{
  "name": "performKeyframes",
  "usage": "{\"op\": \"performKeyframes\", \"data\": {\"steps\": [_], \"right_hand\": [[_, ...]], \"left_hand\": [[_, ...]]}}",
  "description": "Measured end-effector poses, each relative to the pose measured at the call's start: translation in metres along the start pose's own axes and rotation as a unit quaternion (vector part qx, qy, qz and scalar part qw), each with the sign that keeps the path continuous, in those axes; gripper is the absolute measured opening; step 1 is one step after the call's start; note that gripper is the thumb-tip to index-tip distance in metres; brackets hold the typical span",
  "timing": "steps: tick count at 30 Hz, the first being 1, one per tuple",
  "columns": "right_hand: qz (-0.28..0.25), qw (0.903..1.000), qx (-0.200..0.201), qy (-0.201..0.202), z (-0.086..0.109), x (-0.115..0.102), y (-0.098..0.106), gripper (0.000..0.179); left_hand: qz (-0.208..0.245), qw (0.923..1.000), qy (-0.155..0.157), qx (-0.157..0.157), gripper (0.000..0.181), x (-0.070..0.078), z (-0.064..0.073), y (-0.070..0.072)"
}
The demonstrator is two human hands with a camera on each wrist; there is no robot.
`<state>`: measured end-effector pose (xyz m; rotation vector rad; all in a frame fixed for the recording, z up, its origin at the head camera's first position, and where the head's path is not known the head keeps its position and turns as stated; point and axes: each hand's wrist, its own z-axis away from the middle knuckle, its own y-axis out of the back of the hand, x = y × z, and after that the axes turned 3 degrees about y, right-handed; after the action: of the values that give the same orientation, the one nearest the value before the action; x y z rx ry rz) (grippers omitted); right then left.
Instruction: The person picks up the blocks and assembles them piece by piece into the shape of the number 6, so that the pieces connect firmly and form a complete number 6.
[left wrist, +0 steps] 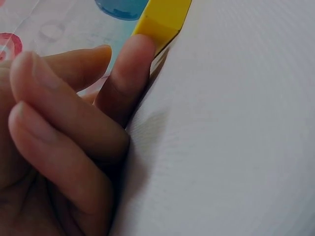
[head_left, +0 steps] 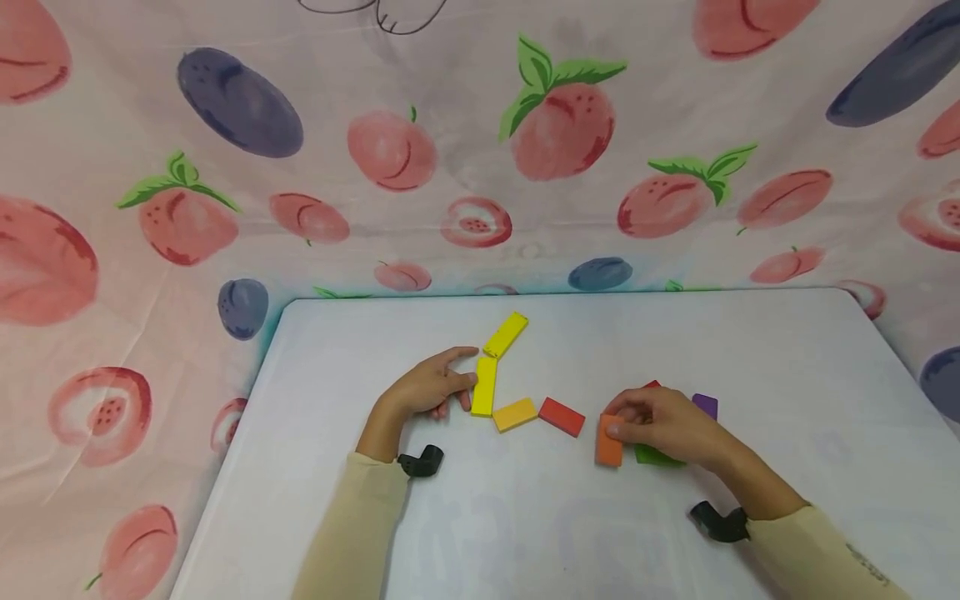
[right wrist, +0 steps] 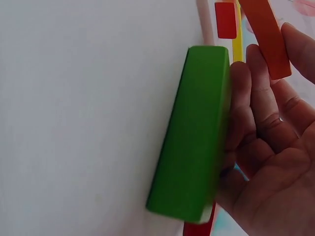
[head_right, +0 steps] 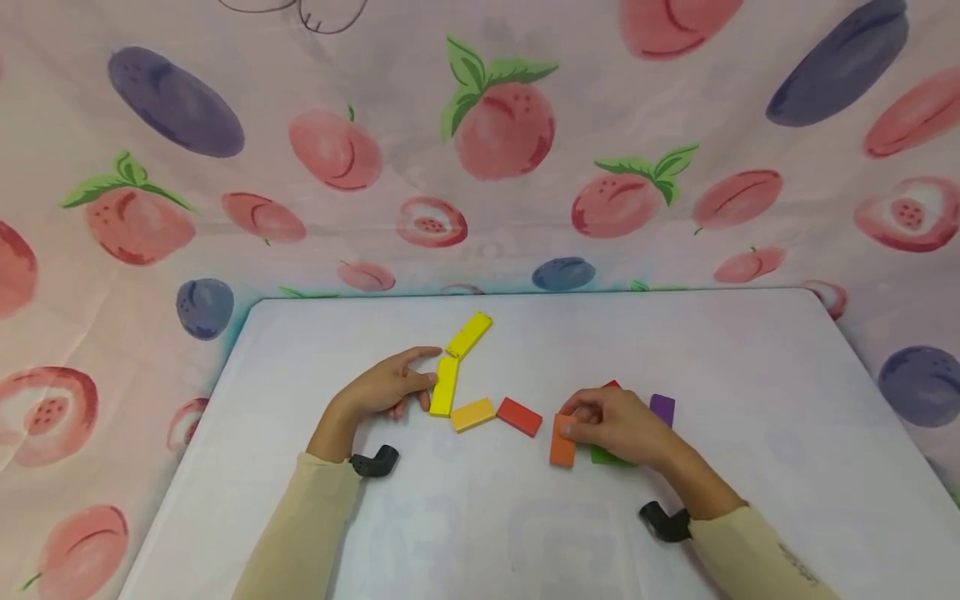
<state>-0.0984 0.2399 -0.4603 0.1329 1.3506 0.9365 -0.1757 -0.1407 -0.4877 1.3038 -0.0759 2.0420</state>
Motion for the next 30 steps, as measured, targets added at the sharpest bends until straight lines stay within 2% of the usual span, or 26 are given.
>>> {"op": "performKeyframes", "data": {"steps": [9,13,30], "right_hand": [[0.035,0.9988,0.007,0.033,-0.003,0.0,-0.009,0.023],[0.054,0.9981,0.009,0.027,-0.003,-0.002,-0.013,0.025],[0.096,0.9951,-0.014,0.018,-0.01,-0.009,-0.02,0.025]], "left_hand": [[0.0,1.0,0.003,-0.001,0.053,0.002,-0.002,0.001],[0.0,0.9999,0.01,-0.004,0.054,0.001,-0.002,0.001],[-0.002,1.0,0.004,-0.003,0.054,0.002,0.0,0.0]]}}
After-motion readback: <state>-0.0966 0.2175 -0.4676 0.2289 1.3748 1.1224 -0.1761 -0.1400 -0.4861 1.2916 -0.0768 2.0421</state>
